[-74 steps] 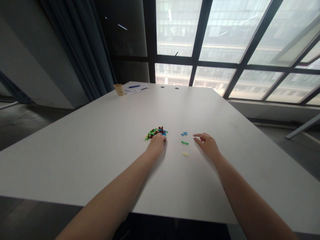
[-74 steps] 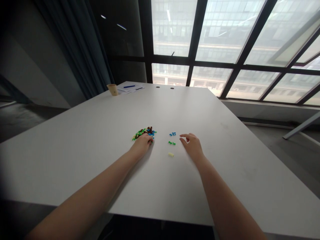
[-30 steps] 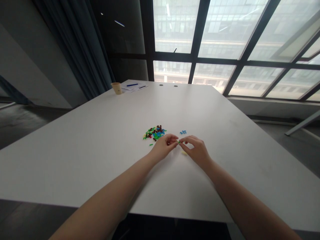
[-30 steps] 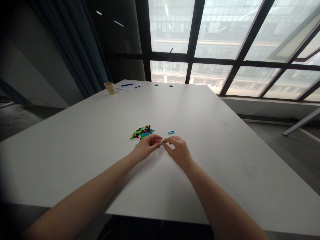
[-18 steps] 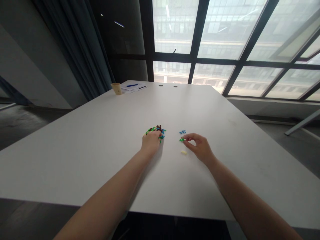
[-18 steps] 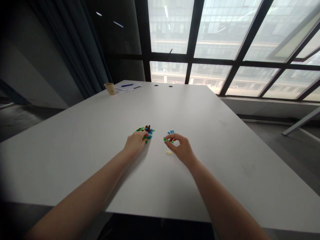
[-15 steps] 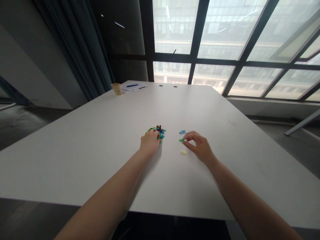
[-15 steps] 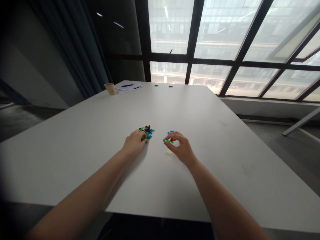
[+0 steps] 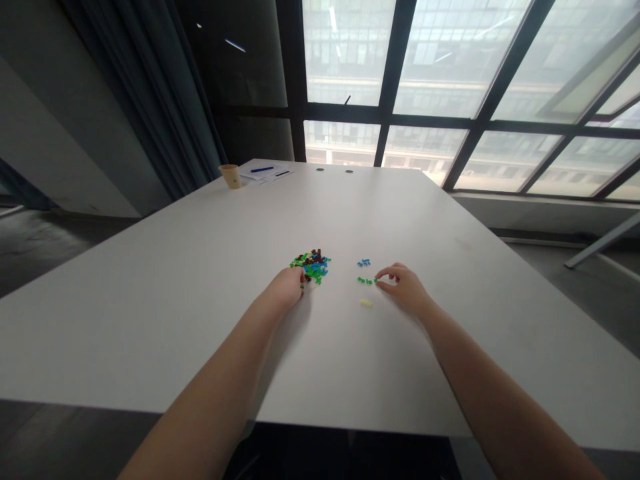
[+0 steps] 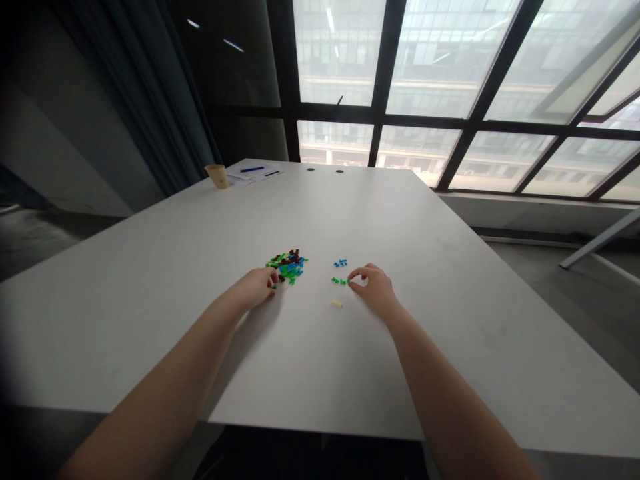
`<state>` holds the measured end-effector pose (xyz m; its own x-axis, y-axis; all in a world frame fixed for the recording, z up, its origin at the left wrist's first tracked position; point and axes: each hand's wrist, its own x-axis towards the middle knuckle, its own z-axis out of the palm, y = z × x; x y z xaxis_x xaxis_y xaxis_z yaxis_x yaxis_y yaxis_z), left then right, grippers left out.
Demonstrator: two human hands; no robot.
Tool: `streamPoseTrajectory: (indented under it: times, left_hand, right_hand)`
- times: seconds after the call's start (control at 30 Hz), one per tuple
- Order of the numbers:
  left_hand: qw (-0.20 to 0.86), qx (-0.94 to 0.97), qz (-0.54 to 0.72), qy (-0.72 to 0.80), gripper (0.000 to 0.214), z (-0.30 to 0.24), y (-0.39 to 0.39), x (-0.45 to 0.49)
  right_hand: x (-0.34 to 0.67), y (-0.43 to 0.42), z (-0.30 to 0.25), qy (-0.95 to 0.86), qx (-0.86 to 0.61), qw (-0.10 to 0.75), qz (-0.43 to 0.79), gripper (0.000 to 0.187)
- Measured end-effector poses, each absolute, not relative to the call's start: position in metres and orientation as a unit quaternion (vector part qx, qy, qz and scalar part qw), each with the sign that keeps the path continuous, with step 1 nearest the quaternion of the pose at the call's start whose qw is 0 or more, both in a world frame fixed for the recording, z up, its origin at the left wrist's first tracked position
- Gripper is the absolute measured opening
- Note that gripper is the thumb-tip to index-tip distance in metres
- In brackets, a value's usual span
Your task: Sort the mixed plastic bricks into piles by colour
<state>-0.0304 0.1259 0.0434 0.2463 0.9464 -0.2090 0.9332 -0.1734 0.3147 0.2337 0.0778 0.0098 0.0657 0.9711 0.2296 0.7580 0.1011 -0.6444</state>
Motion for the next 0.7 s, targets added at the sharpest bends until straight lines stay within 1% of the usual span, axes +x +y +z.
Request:
streamPoseTrajectory:
  times: [0.07,0.17,0.33,0.4,0.47,0.6,0.63,0.7]
  left_hand:
    - [0.195,0.766,0.023,0.612,0.025,0.043,0.126,-0.029]
    - [0.192,0.771,0.036,0.606,0.026,0.039,0.127,-0.026]
    - [0.180,0.793,0.094,0.574,0.025,0.034,0.133,-0.025]
    - [0.193,0.795,0.132,0.560,0.023,0.036,0.134,-0.023]
    - [0.236,0.786,0.182,0.541,0.020,0.039,0.134,-0.020]
    - [0.367,0.752,0.261,0.483,0.019,0.040,0.128,-0.010]
    - [0.386,0.748,0.276,0.464,0.019,0.040,0.125,-0.007]
    - [0.389,0.757,0.306,0.426,0.021,0.039,0.119,0.001]
  right_hand:
    - [0.236,0.081,0.003,-0.648,-0.686,0.290,0.160,0.012]
    - [0.235,0.084,-0.002,-0.637,-0.705,0.270,0.157,0.016]
    - [0.241,0.083,0.001,-0.634,-0.699,0.303,0.134,0.022]
    - [0.244,0.082,0.004,-0.632,-0.697,0.316,0.123,0.022]
    - [0.246,0.081,0.007,-0.631,-0.695,0.326,0.113,0.022]
    - [0.239,0.077,0.014,-0.640,-0.679,0.344,0.102,0.022]
    - [0.236,0.076,0.015,-0.645,-0.672,0.349,0.101,0.021]
    - [0.230,0.074,0.019,-0.658,-0.654,0.360,0.100,0.021]
